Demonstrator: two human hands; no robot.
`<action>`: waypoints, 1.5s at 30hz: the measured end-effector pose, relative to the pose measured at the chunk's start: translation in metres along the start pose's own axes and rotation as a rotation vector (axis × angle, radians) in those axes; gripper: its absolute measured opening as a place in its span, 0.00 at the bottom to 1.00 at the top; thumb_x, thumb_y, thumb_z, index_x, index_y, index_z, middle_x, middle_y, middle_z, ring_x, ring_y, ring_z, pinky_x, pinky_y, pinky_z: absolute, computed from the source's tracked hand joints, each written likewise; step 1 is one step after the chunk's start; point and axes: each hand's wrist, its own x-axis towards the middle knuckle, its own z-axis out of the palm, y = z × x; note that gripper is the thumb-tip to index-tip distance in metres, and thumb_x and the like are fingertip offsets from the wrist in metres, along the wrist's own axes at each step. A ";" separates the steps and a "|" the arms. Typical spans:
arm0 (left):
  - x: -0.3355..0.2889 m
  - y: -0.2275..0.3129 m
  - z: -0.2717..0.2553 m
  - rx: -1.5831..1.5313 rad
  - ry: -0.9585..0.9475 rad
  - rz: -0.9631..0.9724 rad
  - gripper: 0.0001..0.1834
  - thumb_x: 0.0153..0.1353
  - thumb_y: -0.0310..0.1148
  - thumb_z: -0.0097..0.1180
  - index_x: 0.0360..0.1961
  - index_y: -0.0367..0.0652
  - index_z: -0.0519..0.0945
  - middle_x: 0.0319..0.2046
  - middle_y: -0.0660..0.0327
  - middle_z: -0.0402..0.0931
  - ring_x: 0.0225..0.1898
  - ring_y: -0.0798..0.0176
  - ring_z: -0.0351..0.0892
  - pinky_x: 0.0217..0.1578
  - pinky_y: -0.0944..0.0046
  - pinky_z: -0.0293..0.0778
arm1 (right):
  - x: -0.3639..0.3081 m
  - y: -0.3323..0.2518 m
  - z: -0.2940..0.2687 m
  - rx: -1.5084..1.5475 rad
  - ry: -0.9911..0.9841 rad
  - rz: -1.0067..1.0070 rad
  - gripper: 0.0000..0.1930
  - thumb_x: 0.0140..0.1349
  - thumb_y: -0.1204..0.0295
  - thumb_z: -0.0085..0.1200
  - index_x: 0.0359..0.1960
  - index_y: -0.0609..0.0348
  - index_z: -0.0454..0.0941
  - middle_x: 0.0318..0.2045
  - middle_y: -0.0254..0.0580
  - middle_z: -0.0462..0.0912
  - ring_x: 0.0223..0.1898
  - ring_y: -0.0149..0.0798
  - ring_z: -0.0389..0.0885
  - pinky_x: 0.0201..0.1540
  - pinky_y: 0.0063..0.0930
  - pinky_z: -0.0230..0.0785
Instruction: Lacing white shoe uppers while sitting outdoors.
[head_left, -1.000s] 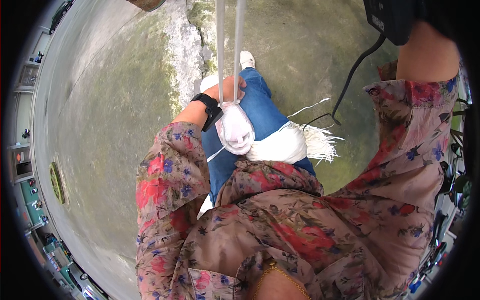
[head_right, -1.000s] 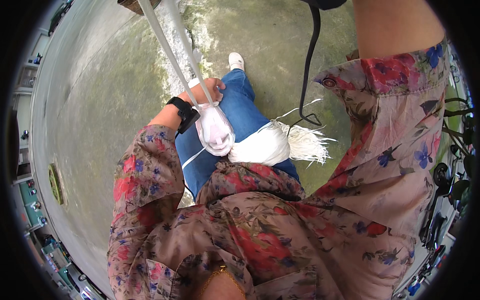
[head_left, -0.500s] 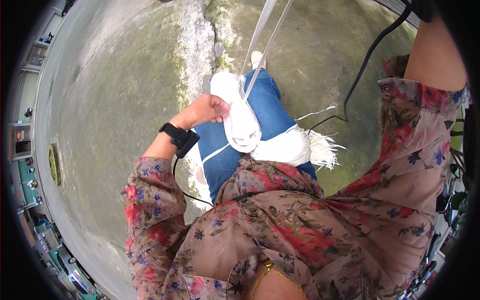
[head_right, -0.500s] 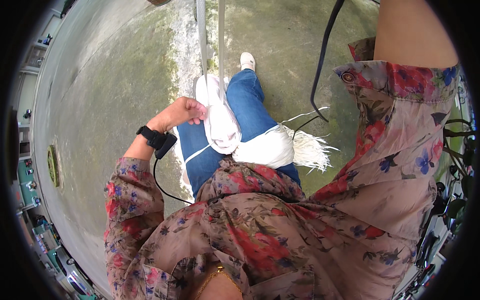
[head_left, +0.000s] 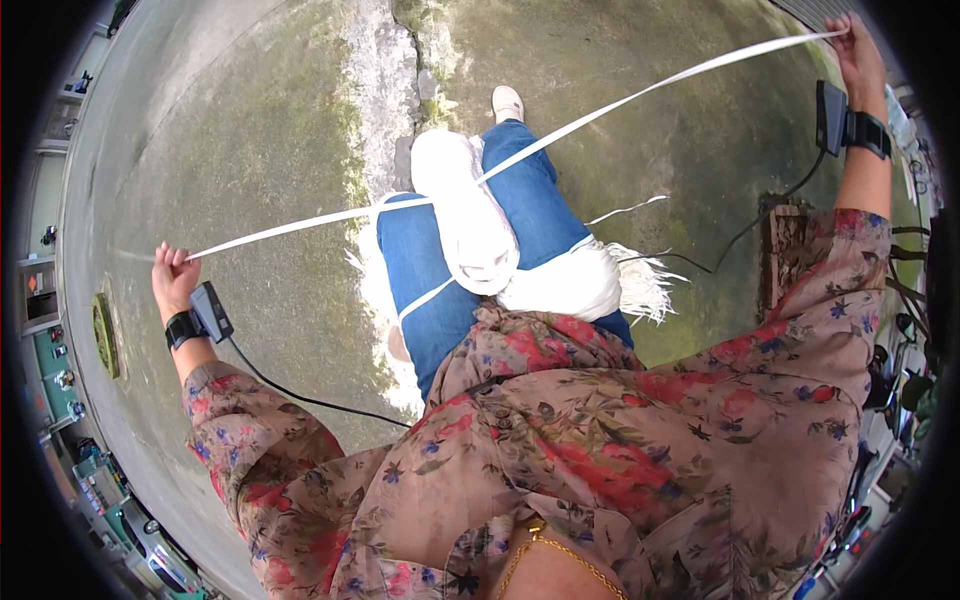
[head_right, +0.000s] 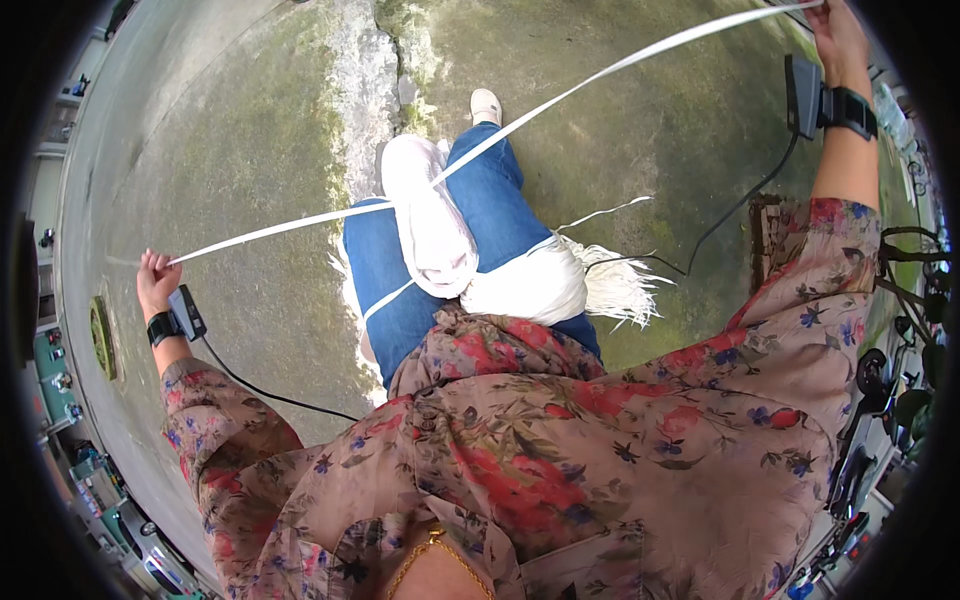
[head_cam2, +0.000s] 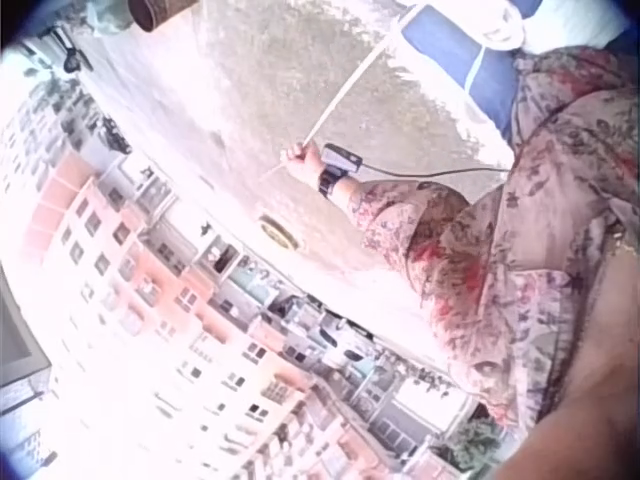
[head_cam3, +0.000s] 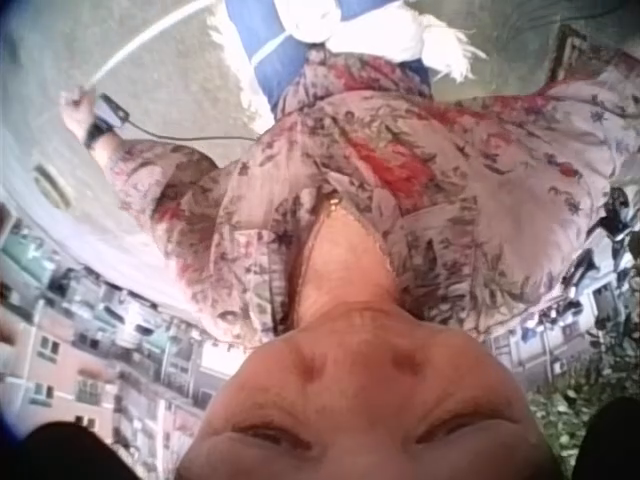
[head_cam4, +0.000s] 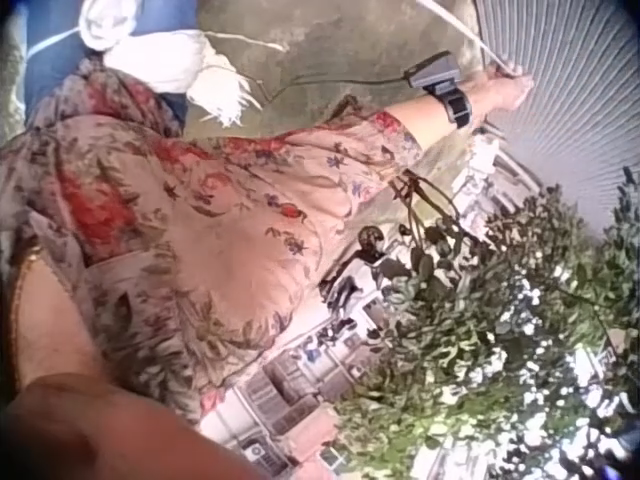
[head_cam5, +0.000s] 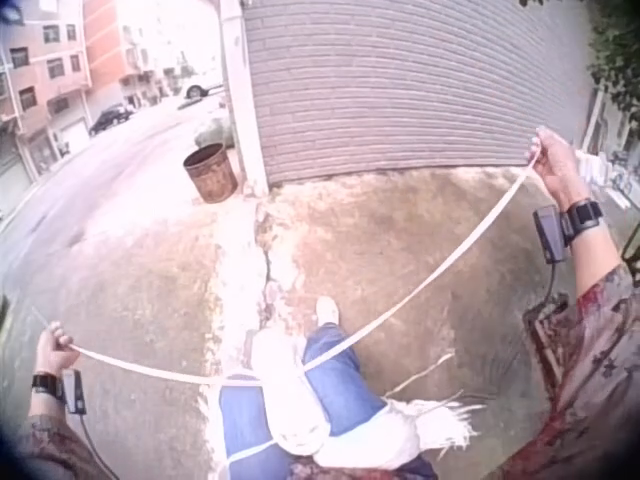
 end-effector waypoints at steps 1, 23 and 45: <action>0.017 0.009 -0.031 0.064 0.191 0.062 0.12 0.65 0.34 0.38 0.22 0.50 0.61 0.12 0.72 0.50 0.15 0.72 0.50 0.24 0.66 0.55 | -0.020 0.029 -0.011 -0.104 0.272 0.036 0.09 0.61 0.71 0.49 0.37 0.64 0.73 0.23 0.32 0.70 0.25 0.28 0.71 0.43 0.29 0.73; -0.127 -0.255 0.116 1.065 -0.833 0.115 0.11 0.59 0.28 0.51 0.40 0.35 0.79 0.31 0.63 0.77 0.31 0.74 0.71 0.33 0.74 0.68 | -0.367 0.230 0.204 -0.922 -1.010 -0.099 0.07 0.56 0.72 0.47 0.25 0.57 0.77 0.29 0.40 0.75 0.38 0.44 0.70 0.40 0.40 0.61; -0.137 -0.270 0.120 1.737 -0.773 0.732 0.08 0.52 0.32 0.48 0.24 0.41 0.77 0.21 0.51 0.75 0.25 0.48 0.76 0.25 0.52 0.71 | -0.372 0.223 0.216 -1.093 -0.906 -0.172 0.10 0.48 0.63 0.58 0.27 0.56 0.79 0.27 0.39 0.75 0.37 0.41 0.70 0.41 0.35 0.58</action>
